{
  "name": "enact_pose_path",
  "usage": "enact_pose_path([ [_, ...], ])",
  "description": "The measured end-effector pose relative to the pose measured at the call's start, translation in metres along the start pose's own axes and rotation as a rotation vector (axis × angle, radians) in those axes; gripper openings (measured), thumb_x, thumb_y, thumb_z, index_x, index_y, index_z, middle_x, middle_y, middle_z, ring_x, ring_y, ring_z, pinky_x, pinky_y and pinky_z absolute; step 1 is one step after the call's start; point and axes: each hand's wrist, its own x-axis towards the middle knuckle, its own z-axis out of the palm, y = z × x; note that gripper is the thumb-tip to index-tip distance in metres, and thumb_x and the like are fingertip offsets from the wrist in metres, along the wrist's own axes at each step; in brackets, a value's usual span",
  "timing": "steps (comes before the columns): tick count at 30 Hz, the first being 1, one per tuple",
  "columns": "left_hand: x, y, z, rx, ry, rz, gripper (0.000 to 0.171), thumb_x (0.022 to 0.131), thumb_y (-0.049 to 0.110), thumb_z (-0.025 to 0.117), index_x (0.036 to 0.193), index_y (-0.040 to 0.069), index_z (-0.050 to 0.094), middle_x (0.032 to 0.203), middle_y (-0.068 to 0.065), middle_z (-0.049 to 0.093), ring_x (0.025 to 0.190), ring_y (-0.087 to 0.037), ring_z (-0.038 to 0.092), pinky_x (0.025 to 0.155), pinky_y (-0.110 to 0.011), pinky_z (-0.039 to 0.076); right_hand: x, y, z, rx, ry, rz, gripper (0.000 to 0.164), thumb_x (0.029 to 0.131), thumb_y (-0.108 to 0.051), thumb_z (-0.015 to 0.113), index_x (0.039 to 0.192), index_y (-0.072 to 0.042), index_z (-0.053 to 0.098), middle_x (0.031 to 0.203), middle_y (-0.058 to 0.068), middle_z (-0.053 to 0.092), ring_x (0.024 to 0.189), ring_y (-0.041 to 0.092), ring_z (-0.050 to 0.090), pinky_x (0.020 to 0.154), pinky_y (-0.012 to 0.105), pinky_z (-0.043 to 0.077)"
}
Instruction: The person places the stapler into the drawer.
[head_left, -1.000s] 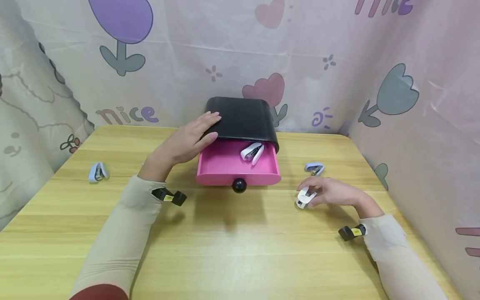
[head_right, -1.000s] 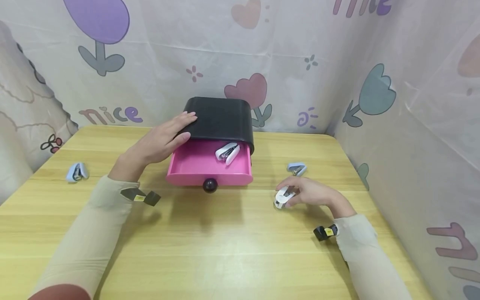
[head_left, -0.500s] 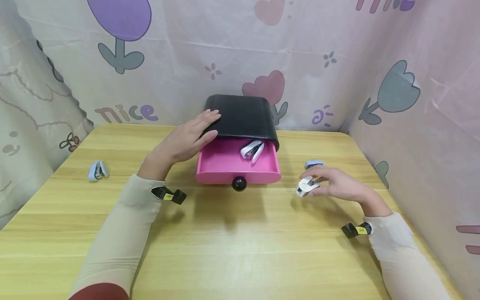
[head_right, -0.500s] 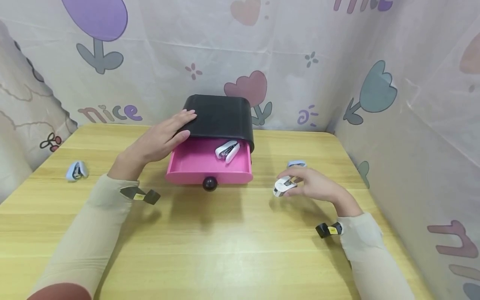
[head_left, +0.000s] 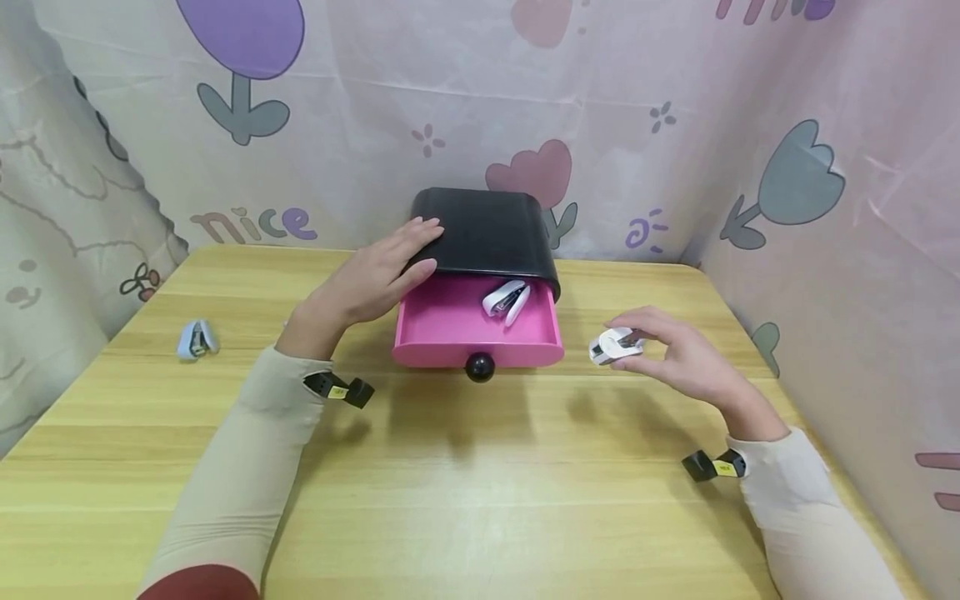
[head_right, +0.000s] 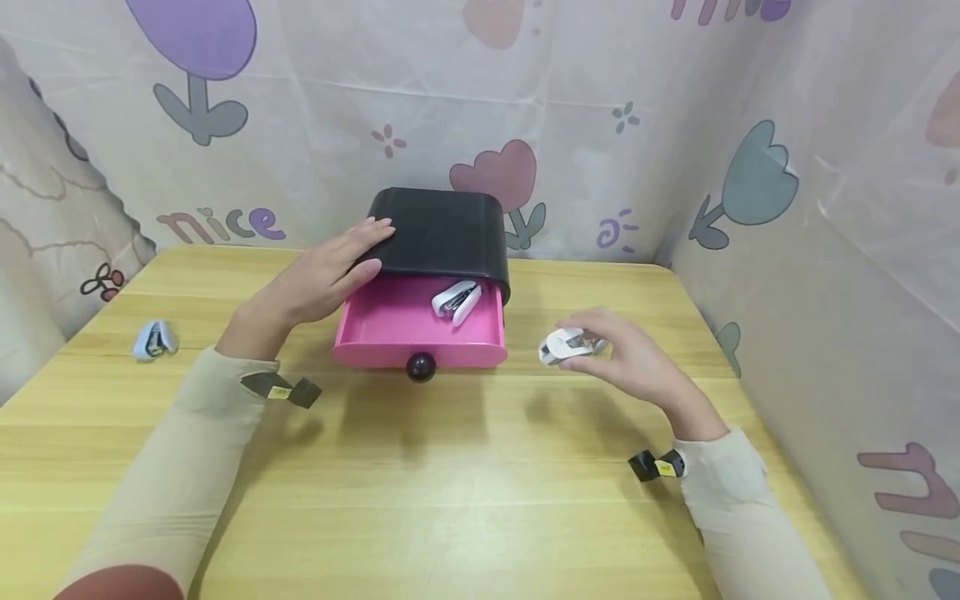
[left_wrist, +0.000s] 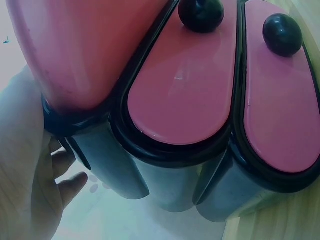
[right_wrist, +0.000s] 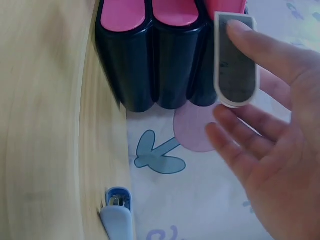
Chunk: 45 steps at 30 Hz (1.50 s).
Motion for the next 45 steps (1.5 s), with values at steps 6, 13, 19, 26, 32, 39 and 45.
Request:
enact_pose_path([
  [6, 0.0, 0.001, 0.0, 0.0, 0.0, -0.005, 0.06, 0.103, 0.048, 0.039, 0.154, 0.016, 0.032, 0.16, 0.001, 0.025, 0.148, -0.017, 0.014, 0.118, -0.046, 0.019, 0.005, -0.013, -0.001, -0.015, 0.126, -0.084, 0.057, 0.07, 0.0, 0.086, 0.123, -0.01, 0.066, 0.122, 0.005, 0.062, 0.108, 0.013, 0.054, 0.091, 0.018, 0.04],
  [13, 0.0, 0.0, 0.0, -0.005, 0.001, 0.004, 0.06, 0.103, 0.047, 0.039, 0.154, 0.015, 0.033, 0.16, 0.0, 0.026, 0.148, -0.017, 0.014, 0.118, -0.045, 0.019, 0.014, -0.041, -0.003, -0.06, 0.191, -0.135, 0.062, 0.065, 0.001, 0.088, 0.123, -0.011, 0.068, 0.123, 0.004, 0.061, 0.112, 0.018, 0.055, 0.092, 0.017, 0.039],
  [19, 0.001, 0.0, 0.0, -0.005, -0.001, -0.001, 0.059, 0.103, 0.045, 0.041, 0.154, 0.016, 0.033, 0.16, 0.0, 0.026, 0.148, -0.018, 0.014, 0.118, -0.046, 0.019, 0.028, -0.056, -0.006, -0.11, 0.163, -0.123, 0.059, 0.068, -0.006, 0.089, 0.122, -0.011, 0.068, 0.122, 0.002, 0.062, 0.111, 0.02, 0.057, 0.095, 0.027, 0.043],
  [26, 0.002, 0.0, 0.001, -0.004, -0.004, 0.002, 0.06, 0.104, 0.047, 0.038, 0.154, 0.015, 0.033, 0.16, -0.002, 0.026, 0.148, -0.019, 0.014, 0.118, -0.046, 0.018, 0.046, -0.079, -0.003, -0.174, 0.076, -0.125, 0.054, 0.073, -0.022, 0.088, 0.122, -0.014, 0.068, 0.122, 0.002, 0.062, 0.114, 0.022, 0.057, 0.093, 0.045, 0.048],
  [32, 0.0, -0.001, 0.002, 0.001, -0.004, 0.008, 0.059, 0.104, 0.045, 0.039, 0.153, 0.013, 0.033, 0.159, -0.003, 0.027, 0.148, -0.019, 0.015, 0.118, -0.045, 0.018, 0.065, -0.09, 0.003, -0.229, 0.068, -0.192, 0.053, 0.075, -0.025, 0.087, 0.123, -0.013, 0.067, 0.119, 0.004, 0.062, 0.109, 0.022, 0.058, 0.092, 0.043, 0.049],
  [39, 0.002, 0.0, -0.002, 0.026, -0.035, 0.009, 0.061, 0.104, 0.048, 0.038, 0.154, 0.015, 0.032, 0.16, -0.002, 0.025, 0.148, -0.018, 0.013, 0.118, -0.046, 0.019, 0.083, -0.096, 0.013, -0.333, 0.027, -0.231, 0.05, 0.077, -0.027, 0.086, 0.121, -0.012, 0.068, 0.118, 0.004, 0.061, 0.11, 0.023, 0.053, 0.09, 0.039, 0.048],
  [45, 0.001, 0.001, -0.005, 0.042, -0.061, -0.006, 0.061, 0.104, 0.048, 0.036, 0.155, 0.016, 0.03, 0.161, -0.001, 0.024, 0.148, -0.019, 0.013, 0.117, -0.048, 0.019, 0.097, -0.107, 0.021, -0.355, -0.014, -0.255, 0.046, 0.077, -0.034, 0.085, 0.114, -0.011, 0.071, 0.108, 0.003, 0.06, 0.099, 0.021, 0.051, 0.078, 0.034, 0.047],
])
